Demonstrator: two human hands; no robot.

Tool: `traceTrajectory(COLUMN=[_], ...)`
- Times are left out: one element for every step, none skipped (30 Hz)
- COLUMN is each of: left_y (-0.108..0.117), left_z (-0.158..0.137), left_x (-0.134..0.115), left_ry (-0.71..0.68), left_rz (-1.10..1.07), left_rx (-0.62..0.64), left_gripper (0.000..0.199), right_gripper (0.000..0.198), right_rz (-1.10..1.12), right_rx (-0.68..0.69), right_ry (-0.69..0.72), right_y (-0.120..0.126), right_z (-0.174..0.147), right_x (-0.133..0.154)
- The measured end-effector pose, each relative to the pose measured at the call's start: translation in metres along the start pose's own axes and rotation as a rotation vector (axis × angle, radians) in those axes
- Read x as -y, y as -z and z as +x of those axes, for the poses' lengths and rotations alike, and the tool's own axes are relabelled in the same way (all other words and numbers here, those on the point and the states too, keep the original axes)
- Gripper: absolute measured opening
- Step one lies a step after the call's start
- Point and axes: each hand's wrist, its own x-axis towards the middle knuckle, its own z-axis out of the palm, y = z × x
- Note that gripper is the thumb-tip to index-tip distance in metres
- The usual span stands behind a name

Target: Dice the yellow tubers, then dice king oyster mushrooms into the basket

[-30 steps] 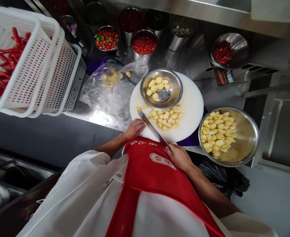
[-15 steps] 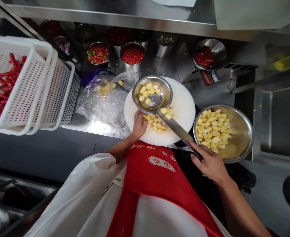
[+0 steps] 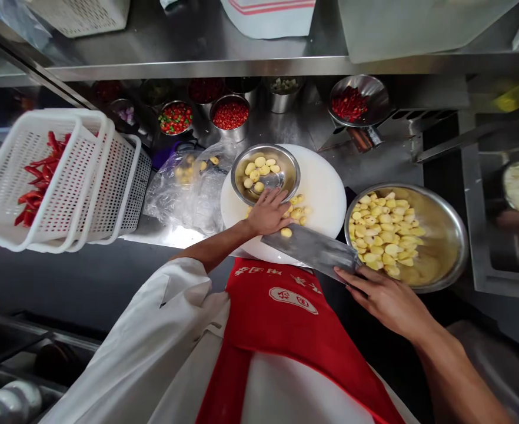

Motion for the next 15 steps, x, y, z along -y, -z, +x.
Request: traceTrajectory(left_y=[-0.003, -0.005, -0.006, -0.008, -0.01, -0.014, -0.018, -0.022, -0.027, -0.031, -0.035, -0.038, -0.04, -0.042, -0.043], left_z=[0.003, 0.006, 0.008, 0.011, 0.015, 0.02, 0.024, 0.03, 0.034, 0.039, 0.043, 0.047, 0.05, 0.052, 0.054], left_x=[-0.002, -0.005, -0.008, -0.012, -0.016, -0.02, -0.024, -0.028, -0.031, -0.034, -0.036, -0.036, -0.034, -0.032, -0.028], left_ry=[-0.042, -0.099, -0.158, -0.204, -0.229, -0.234, -0.227, -0.219, -0.218, -0.22, -0.222, -0.22, -0.215, -0.207, -0.2], left_rz=[-0.003, -0.012, -0.02, -0.02, -0.01, 0.008, 0.03, 0.052, 0.069, 0.08, 0.086, 0.088, 0.087, 0.086, 0.085], left_rx=[-0.003, 0.001, 0.01, 0.021, 0.028, 0.03, 0.026, 0.019, 0.011, 0.007, 0.007, 0.013, 0.025, 0.039, 0.053], left_gripper=[0.052, 0.054, 0.056, 0.058, 0.058, 0.056, 0.052, 0.048, 0.046, 0.045, 0.045, 0.045, 0.045, 0.044, 0.044], right_gripper=[0.042, 0.043, 0.043, 0.042, 0.042, 0.042, 0.042, 0.042, 0.042, 0.042, 0.042, 0.042, 0.043, 0.043, 0.043], right_rz=[-0.001, -0.008, -0.022, -0.043, -0.072, -0.103, -0.13, -0.15, -0.16, -0.161, -0.153, -0.139, -0.117, -0.087, -0.049], right_rx=[-0.001, 0.005, 0.014, 0.015, 0.012, 0.006, 0.001, -0.002, -0.002, 0.002, 0.006, 0.007, 0.006, 0.002, -0.006], right_ry=[-0.013, -0.02, -0.027, -0.042, -0.062, -0.088, -0.119, -0.154, -0.191, -0.229, -0.265, -0.3, -0.331, -0.362, -0.396], right_y=[-0.001, -0.002, -0.003, -0.005, -0.007, -0.01, -0.012, -0.015, -0.017, -0.02, -0.022, -0.024, -0.026, -0.028, -0.03], right_z=[-0.003, -0.006, -0.007, -0.008, -0.008, -0.009, -0.01, -0.012, -0.015, -0.019, -0.024, -0.031, -0.039, -0.047, -0.056], right_x=[0.001, 0.003, 0.006, 0.009, 0.012, 0.016, 0.019, 0.023, 0.027, 0.032, 0.037, 0.042, 0.048, 0.055, 0.062])
